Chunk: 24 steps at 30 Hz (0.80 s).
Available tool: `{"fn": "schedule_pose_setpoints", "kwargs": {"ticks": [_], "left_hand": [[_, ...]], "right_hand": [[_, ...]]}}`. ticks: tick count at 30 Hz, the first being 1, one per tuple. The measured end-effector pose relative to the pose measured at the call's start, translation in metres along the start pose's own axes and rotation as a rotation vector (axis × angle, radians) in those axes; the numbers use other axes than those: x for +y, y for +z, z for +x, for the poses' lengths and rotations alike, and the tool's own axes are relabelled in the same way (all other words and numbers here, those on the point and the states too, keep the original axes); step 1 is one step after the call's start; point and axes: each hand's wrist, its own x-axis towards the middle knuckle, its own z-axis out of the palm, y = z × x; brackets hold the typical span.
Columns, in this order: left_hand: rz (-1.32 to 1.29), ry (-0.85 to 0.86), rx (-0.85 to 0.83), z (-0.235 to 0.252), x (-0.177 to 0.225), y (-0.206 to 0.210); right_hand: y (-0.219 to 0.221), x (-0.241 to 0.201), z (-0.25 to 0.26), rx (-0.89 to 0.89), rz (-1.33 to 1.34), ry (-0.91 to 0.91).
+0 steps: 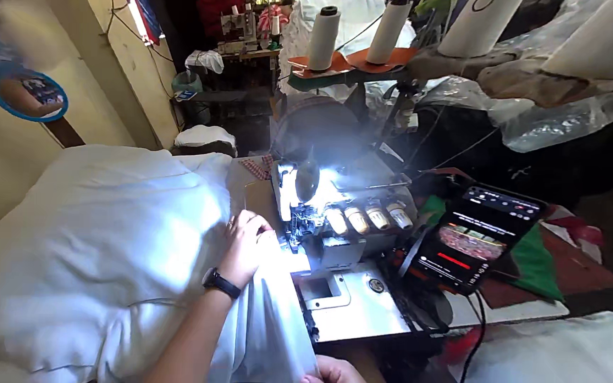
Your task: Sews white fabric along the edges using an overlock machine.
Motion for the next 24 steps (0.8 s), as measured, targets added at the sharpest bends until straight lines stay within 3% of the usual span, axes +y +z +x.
{"fn": "schedule_pose_setpoints", "kwargs": {"ticks": [7, 11, 14, 20, 24], "left_hand": [[0.285, -0.180, -0.098, 0.067, 0.033, -0.002], [0.293, -0.189, -0.079, 0.072, 0.027, 0.000], [0.204, -0.237, 0.028, 0.060, 0.018, -0.008], [-0.029, 0.148, 0.470, -0.049, -0.005, -0.014], [-0.046, 0.290, 0.543, -0.168, -0.016, 0.017]], "right_hand": [[-0.010, -0.023, 0.023, 0.172, 0.001, -0.136], [-0.001, -0.020, 0.018, 0.115, 0.013, -0.129], [0.009, -0.009, 0.007, 0.088, 0.023, -0.114], [0.019, 0.017, -0.023, 0.036, 0.106, -0.048], [0.017, 0.036, -0.048, 0.036, 0.319, 0.074]]}}
